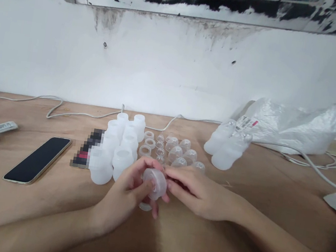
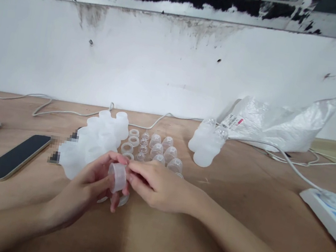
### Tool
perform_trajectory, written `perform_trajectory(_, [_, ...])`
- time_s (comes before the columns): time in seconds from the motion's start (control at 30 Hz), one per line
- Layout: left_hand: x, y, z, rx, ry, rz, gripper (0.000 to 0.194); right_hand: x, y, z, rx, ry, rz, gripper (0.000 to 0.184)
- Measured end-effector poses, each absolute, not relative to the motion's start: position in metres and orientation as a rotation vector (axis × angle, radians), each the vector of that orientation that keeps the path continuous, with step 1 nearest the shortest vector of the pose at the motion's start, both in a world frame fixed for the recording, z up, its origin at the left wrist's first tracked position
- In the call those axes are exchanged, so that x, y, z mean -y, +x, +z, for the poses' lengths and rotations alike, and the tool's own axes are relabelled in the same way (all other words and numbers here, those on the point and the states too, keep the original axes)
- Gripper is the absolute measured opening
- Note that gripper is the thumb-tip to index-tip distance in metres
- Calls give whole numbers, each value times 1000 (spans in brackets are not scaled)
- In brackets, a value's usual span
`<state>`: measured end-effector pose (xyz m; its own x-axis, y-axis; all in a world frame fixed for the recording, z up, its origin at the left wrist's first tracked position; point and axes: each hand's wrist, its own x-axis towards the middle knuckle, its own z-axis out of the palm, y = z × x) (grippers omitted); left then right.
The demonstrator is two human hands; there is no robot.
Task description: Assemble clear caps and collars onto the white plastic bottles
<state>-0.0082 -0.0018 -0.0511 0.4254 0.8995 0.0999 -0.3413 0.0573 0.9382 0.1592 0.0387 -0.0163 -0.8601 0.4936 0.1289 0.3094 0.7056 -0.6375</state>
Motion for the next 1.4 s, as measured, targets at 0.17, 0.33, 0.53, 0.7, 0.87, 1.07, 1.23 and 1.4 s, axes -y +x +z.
perform_trajectory(0.17, [2, -11, -60, -519, 1095, 1053, 18, -39, 160, -23, 2570, -673, 831, 16])
perform_trajectory(0.33, [9, -11, -60, -693, 1277, 1053, 33, -38, 157, -26, 2513, -694, 670, 20])
perform_trajectory(0.53, [13, -10, -56, -685, 1320, 1079, 24, -35, 155, -25, 2446, -603, 585, 19])
perform_trajectory(0.7, [14, -13, -56, -754, 1332, 1101, 30, -35, 153, -24, 2397, -638, 599, 18])
perform_trajectory(0.87, [14, -13, -53, -778, 1368, 1082, 31, -33, 153, -24, 2391, -609, 529, 19])
perform_trajectory(1.07, [9, -15, -56, -685, 1346, 1080, 30, -28, 155, -23, 2396, -574, 503, 19])
perform_trajectory(1.23, [8, -14, -61, -621, 1276, 1125, 29, -37, 158, -29, 2396, -580, 582, 20])
perform_trajectory(1.4, [10, -13, -59, -600, 1259, 1180, 27, -43, 161, -32, 2389, -624, 630, 23])
